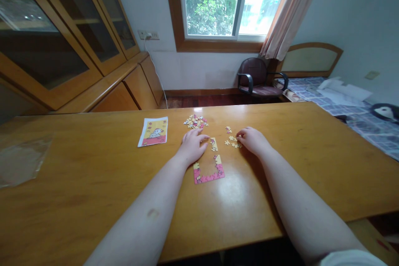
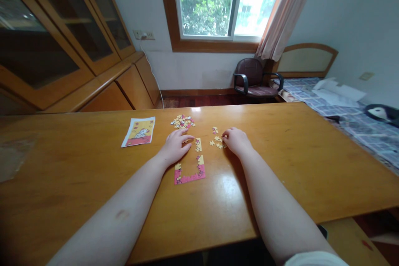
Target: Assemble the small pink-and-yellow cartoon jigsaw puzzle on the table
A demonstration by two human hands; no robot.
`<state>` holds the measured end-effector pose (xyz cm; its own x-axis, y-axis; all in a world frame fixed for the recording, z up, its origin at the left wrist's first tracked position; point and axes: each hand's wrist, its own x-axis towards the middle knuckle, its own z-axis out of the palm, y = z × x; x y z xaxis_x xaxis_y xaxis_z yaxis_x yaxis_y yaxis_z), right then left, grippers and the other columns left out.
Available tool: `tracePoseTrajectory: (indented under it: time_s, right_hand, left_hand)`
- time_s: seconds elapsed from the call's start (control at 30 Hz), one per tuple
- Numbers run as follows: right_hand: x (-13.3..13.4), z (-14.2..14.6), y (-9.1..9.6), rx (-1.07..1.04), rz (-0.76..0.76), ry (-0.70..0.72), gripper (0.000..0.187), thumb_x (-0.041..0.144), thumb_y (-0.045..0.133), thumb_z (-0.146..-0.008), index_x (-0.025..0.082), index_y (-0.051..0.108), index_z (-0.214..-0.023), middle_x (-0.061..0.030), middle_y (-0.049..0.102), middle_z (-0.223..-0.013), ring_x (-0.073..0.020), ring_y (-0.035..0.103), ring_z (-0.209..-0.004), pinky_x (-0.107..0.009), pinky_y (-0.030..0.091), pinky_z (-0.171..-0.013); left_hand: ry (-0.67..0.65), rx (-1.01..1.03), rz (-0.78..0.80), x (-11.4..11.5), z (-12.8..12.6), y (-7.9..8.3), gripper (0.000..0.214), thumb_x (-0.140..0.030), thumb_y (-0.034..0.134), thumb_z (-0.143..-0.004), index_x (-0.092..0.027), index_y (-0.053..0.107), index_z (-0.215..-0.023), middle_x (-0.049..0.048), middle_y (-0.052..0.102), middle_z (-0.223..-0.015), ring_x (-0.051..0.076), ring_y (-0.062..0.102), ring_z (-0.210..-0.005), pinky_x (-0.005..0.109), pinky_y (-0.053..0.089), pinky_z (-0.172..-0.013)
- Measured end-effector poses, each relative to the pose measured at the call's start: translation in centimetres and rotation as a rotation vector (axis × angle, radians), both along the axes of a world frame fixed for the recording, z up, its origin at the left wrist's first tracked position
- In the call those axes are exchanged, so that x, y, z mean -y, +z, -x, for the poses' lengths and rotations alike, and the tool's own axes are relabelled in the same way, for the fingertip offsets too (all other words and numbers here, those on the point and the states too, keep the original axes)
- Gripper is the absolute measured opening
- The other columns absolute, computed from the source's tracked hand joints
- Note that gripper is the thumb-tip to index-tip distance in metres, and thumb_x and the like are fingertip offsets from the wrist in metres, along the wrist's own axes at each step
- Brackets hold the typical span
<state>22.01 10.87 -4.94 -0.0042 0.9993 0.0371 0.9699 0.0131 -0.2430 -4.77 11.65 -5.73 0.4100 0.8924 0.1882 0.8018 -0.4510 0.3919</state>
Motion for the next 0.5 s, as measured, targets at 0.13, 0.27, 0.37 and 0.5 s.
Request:
tracePoseTrajectory:
  time_s: [0.13, 0.27, 0.37, 0.5]
  right_hand:
    - [0.1, 0.5, 0.0, -0.010, -0.093, 0.098, 0.023, 0.026, 0.054, -0.087, 0.021, 0.073, -0.099, -0.0080, 0.068, -0.102, -0.0198, 0.062, -0.093, -0.025, 0.043, -0.081]
    - [-0.3, 1.0, -0.5, -0.035, -0.106, 0.267, 0.024, 0.016, 0.054, -0.085, 0.021, 0.074, -0.098, -0.0064, 0.070, -0.101, -0.0187, 0.063, -0.092, -0.025, 0.044, -0.084]
    - [-0.3, 1.3, -0.9, -0.057, -0.087, 0.350, 0.024, 0.017, 0.053, -0.087, 0.022, 0.075, -0.093, -0.0057, 0.071, -0.098, -0.0176, 0.064, -0.089, -0.024, 0.045, -0.084]
    - [-0.1, 1.7, -0.8, -0.063, -0.085, 0.371, 0.024, 0.019, 0.053, -0.088, 0.022, 0.075, -0.097, -0.0062, 0.070, -0.099, -0.0175, 0.065, -0.090, -0.024, 0.045, -0.085]
  left_hand:
    - [0.000, 0.007, -0.009, -0.1, 0.0, -0.1, 0.029, -0.029, 0.055, -0.082, -0.027, 0.071, -0.106, 0.0070, 0.055, -0.133, 0.027, 0.045, -0.126, 0.045, 0.035, -0.107]
    - [0.001, 0.011, -0.014, -0.1, 0.0, -0.2, 0.029, -0.030, 0.055, -0.082, -0.027, 0.071, -0.106, 0.0072, 0.054, -0.133, 0.027, 0.045, -0.126, 0.045, 0.035, -0.107]
    - [0.001, 0.009, -0.014, -0.1, 0.0, -0.3, 0.029, -0.030, 0.054, -0.082, -0.027, 0.071, -0.106, 0.0078, 0.054, -0.134, 0.027, 0.044, -0.127, 0.045, 0.035, -0.107]
    - [0.002, 0.008, -0.011, 0.0, 0.0, -0.2, 0.029, -0.030, 0.054, -0.082, -0.027, 0.071, -0.106, 0.0076, 0.055, -0.133, 0.028, 0.044, -0.126, 0.045, 0.035, -0.107]
